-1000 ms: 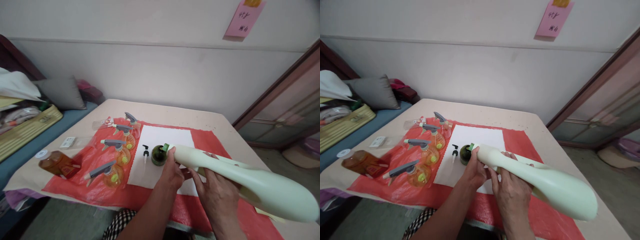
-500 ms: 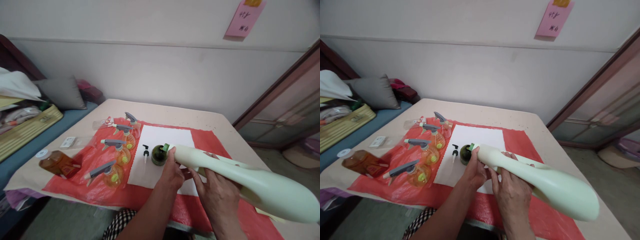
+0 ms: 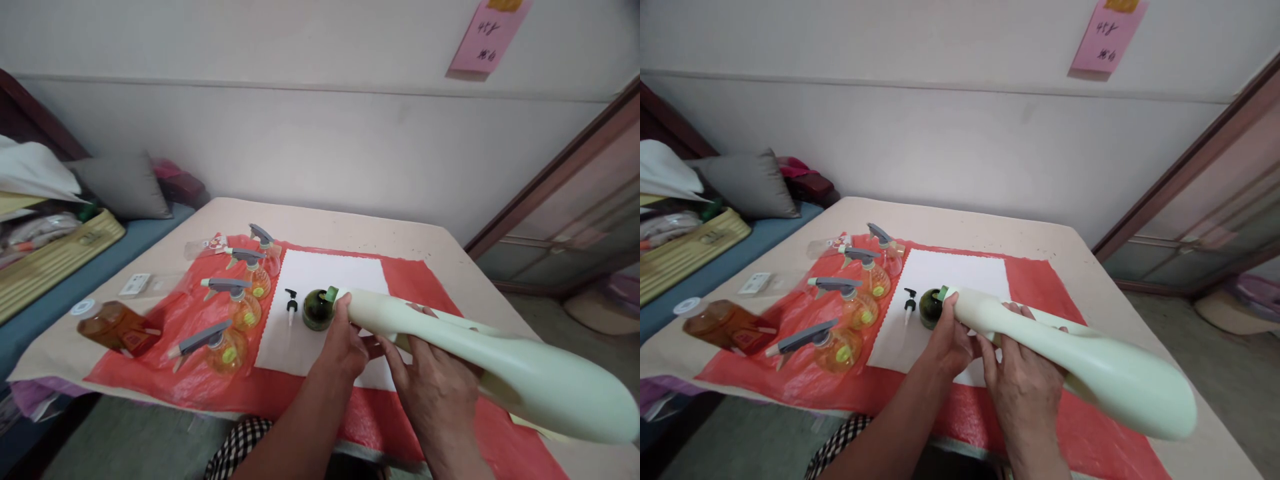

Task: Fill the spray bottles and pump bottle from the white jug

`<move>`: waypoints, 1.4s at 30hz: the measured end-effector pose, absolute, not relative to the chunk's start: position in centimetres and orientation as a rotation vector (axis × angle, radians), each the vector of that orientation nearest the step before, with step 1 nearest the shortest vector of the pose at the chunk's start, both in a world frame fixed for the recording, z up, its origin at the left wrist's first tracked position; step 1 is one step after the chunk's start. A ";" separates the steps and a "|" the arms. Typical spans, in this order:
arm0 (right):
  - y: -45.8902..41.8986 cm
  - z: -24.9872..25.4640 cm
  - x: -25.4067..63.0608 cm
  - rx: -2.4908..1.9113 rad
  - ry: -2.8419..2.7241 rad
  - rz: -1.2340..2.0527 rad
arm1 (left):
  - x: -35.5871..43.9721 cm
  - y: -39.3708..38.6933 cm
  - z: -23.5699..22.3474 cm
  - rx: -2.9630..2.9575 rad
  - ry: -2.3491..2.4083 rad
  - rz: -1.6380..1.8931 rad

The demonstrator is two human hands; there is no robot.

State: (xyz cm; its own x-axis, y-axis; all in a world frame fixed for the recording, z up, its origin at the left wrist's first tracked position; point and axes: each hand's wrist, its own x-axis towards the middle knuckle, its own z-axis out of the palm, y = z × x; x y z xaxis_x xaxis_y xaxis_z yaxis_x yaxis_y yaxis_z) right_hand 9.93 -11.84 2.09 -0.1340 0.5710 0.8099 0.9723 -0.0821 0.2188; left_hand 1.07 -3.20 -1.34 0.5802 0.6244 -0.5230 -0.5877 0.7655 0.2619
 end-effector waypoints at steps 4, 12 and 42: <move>-11.9 2.3 9.9 -1.664 -1.735 -1.125 | 1.0 -3.2 -1.4 0.058 0.632 0.706; -11.9 2.3 9.8 -1.679 -1.734 -1.115 | 0.9 -3.1 -1.1 0.061 0.643 0.689; -12.0 2.1 9.9 -1.683 -1.728 -1.109 | 0.9 -3.2 -1.0 0.065 0.625 0.681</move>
State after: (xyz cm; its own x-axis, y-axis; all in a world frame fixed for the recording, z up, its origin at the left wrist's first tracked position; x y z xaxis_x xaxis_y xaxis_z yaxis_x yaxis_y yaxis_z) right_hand 9.90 -11.96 2.06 -0.1267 0.5823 0.8030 0.9727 -0.0859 0.2157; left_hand 0.90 -3.16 -1.02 0.6023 0.6069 -0.5186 -0.5689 0.7820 0.2545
